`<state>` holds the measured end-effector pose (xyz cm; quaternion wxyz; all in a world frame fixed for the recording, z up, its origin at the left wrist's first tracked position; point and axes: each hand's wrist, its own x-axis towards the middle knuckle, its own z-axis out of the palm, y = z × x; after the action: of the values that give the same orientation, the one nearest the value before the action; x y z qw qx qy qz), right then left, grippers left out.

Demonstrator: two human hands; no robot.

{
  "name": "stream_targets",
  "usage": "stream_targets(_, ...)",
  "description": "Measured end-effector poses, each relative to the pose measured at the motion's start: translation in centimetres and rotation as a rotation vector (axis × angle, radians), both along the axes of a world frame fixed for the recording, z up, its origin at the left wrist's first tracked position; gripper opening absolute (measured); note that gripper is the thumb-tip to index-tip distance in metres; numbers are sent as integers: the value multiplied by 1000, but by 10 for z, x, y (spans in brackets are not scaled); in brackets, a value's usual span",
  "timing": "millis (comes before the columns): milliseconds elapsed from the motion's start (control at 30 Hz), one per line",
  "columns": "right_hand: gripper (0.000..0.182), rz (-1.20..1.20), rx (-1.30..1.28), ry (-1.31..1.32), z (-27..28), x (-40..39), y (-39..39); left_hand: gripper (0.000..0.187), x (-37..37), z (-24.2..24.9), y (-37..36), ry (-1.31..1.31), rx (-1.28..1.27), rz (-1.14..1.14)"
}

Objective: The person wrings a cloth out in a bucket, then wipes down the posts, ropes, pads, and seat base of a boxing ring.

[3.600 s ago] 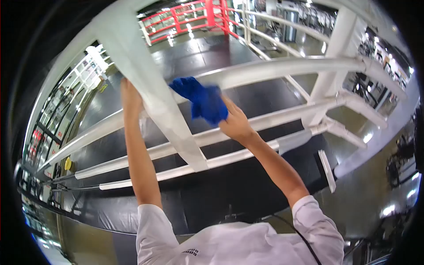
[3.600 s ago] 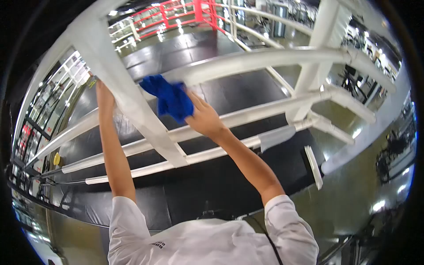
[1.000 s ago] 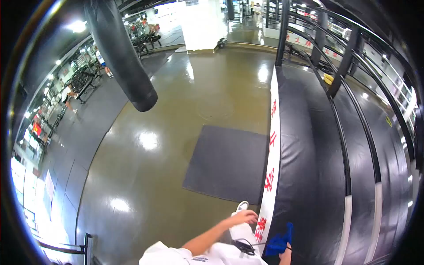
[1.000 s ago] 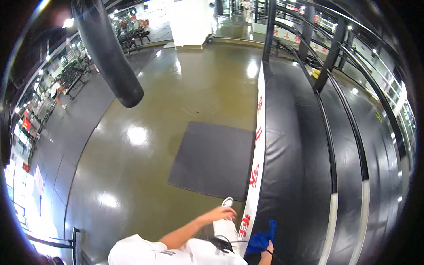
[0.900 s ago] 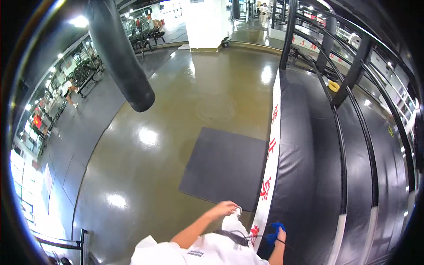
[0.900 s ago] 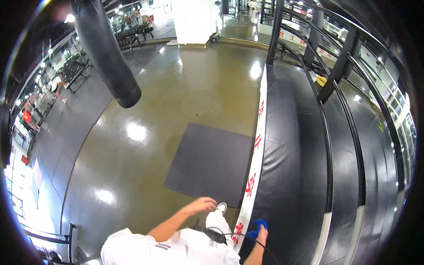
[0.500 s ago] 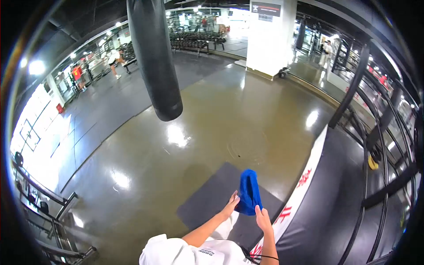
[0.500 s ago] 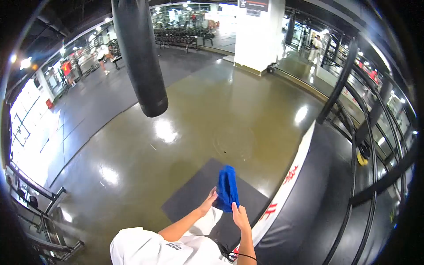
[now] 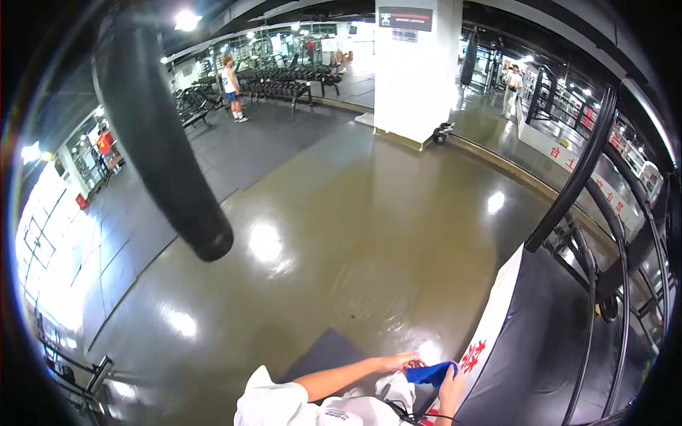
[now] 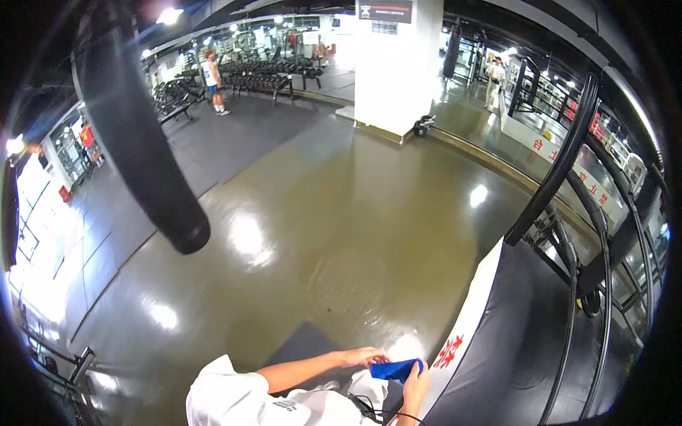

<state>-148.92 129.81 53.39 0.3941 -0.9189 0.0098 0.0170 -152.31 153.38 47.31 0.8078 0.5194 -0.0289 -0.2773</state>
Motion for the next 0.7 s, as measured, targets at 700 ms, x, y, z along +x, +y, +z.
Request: stream_targets(700,42,161,13,-29,-38,709,105,24,627,178,184,-476,561,548)
